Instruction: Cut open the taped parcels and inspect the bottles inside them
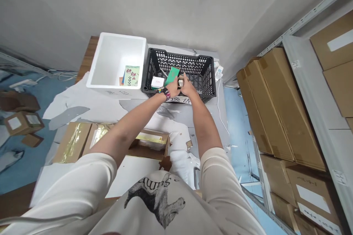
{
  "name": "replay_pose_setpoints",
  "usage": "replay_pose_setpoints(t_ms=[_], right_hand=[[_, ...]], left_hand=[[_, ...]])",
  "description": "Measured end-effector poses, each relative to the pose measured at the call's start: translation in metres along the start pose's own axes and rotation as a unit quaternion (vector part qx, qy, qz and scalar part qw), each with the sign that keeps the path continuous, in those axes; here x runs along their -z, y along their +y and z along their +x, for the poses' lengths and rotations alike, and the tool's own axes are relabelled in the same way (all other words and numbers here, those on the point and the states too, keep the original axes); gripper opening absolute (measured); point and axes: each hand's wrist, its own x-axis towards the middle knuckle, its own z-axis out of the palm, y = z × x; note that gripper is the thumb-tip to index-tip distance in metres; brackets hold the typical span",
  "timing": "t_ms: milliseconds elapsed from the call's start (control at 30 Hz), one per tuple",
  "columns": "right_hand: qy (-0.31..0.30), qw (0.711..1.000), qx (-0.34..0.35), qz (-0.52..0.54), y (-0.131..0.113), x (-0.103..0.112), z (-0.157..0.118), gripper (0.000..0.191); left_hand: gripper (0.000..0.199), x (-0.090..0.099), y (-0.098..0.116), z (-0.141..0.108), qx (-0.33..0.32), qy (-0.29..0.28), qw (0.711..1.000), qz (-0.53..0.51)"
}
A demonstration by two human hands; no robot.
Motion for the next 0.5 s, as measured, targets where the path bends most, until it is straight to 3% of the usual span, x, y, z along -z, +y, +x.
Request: replay_pose_setpoints(t_ms=[67, 133, 200, 233, 300, 367, 433, 500], right_hand=[[0.033, 0.998, 0.044, -0.003, -0.007, 0.009, -0.014, 0.119], [0.08, 0.992, 0.102, -0.005, -0.012, 0.019, -0.045, 0.114], [0.144, 0.982, 0.123, 0.004, -0.013, 0.019, -0.098, 0.098], [0.177, 0.977, 0.114, 0.022, -0.012, 0.013, -0.132, 0.088], [0.219, 0.971, 0.059, 0.078, -0.006, -0.017, -0.21, 0.071], [0.195, 0.968, -0.028, 0.153, -0.001, -0.066, -0.29, 0.059], [0.109, 0.961, -0.119, 0.225, -0.002, -0.122, -0.358, 0.059], [0.028, 0.946, -0.163, 0.278, -0.01, -0.172, -0.402, 0.08]], left_hand=[[0.084, 0.023, 0.011, -0.032, -0.004, -0.011, 1.0, 0.003], [0.08, 0.06, 0.021, -0.082, -0.054, -0.012, 0.998, -0.027], [0.068, 0.103, 0.02, -0.148, -0.048, -0.013, 0.997, -0.058], [0.061, 0.122, 0.015, -0.183, -0.013, -0.003, 0.997, -0.076], [0.061, 0.149, -0.004, -0.254, 0.1, 0.057, 0.985, -0.131], [0.073, 0.156, -0.028, -0.319, 0.205, 0.114, 0.954, -0.187], [0.08, 0.145, -0.046, -0.369, 0.287, 0.141, 0.919, -0.23], [0.08, 0.124, -0.051, -0.402, 0.353, 0.138, 0.885, -0.268]])
